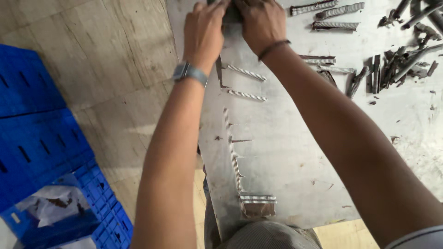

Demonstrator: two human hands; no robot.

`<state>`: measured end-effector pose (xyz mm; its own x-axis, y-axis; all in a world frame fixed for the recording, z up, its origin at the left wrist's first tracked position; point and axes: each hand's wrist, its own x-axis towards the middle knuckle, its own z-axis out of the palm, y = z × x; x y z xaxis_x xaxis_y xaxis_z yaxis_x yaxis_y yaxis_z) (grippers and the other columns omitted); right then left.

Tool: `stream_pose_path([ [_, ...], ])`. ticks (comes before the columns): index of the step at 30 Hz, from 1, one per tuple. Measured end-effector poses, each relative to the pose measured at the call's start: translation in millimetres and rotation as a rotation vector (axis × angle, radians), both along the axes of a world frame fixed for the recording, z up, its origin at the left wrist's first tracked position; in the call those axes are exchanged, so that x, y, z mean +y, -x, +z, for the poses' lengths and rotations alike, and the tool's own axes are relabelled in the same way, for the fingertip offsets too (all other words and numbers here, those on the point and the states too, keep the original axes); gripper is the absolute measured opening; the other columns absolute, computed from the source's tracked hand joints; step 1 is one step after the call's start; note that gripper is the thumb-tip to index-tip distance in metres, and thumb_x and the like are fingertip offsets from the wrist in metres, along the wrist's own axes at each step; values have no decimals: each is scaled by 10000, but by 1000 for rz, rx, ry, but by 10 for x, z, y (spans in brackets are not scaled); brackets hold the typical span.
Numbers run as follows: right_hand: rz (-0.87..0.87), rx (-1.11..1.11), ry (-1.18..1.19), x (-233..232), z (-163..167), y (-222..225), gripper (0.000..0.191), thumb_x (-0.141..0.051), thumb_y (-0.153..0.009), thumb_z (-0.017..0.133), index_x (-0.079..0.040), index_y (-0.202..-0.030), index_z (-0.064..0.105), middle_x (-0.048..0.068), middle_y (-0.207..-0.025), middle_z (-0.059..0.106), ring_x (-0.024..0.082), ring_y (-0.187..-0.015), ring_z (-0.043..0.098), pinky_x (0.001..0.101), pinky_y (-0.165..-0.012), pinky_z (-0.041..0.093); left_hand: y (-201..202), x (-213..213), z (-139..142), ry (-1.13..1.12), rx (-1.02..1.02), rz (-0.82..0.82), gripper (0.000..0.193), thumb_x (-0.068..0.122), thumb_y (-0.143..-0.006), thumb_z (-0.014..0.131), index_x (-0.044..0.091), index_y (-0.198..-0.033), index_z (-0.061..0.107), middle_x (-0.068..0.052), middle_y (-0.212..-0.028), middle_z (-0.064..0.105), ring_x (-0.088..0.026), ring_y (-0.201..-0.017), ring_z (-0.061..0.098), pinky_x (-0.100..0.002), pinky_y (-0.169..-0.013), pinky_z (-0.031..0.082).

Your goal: The person scrapes debris off threaded metal parts using a flat blade, wiping each part and placing cleaned parts on a sheet of paper. They then gather the paper of cleaned parts and pour the parts into a blue storage bin.

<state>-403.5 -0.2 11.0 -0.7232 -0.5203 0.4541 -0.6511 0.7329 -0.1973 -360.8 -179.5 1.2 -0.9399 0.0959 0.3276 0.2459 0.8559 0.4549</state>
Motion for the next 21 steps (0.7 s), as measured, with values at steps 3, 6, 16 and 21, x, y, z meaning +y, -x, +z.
stream_pose_path([
  [3, 10, -99, 128, 425, 119, -315, 424, 67, -867, 582, -109, -1205, 769, 114, -1195, 742, 347, -1062, 685, 447, -859, 559, -664, -9, 44, -217, 102, 68, 485, 130, -984, 778, 71, -1417, 570, -131, -1204, 699, -334, -1153, 634, -464, -1004, 515],
  [6, -95, -218, 319, 1037, 352, -639, 136, 15, -1075, 625, -11, -1172, 717, 186, -1200, 706, 343, -1056, 681, 437, -917, 566, -1390, 69, 28, -264, 85, 75, 455, 138, -1024, 724, 71, -1433, 538, -142, -1378, 626, -377, -1289, 563, -492, -1101, 456],
  [16, -454, -591, 348, 1916, 835, -2571, 162, -106, -1016, 722, 32, -1081, 669, 182, -896, 699, 224, -796, 687, 353, -679, 527, -982, 488, 213, 2, -62, -194, 326, 201, -790, 827, 119, -1092, 734, -68, -1257, 659, -304, -1241, 554, -500, -1041, 403],
  [21, -538, -749, 428, 2133, 1017, -3482, 149, -95, -968, 692, 28, -1052, 689, 159, -881, 697, 254, -652, 611, 352, -618, 499, -951, 572, 296, 55, -272, -284, 144, 228, -949, 805, 169, -1068, 749, 19, -1149, 705, -242, -1205, 578, -440, -1095, 432],
])
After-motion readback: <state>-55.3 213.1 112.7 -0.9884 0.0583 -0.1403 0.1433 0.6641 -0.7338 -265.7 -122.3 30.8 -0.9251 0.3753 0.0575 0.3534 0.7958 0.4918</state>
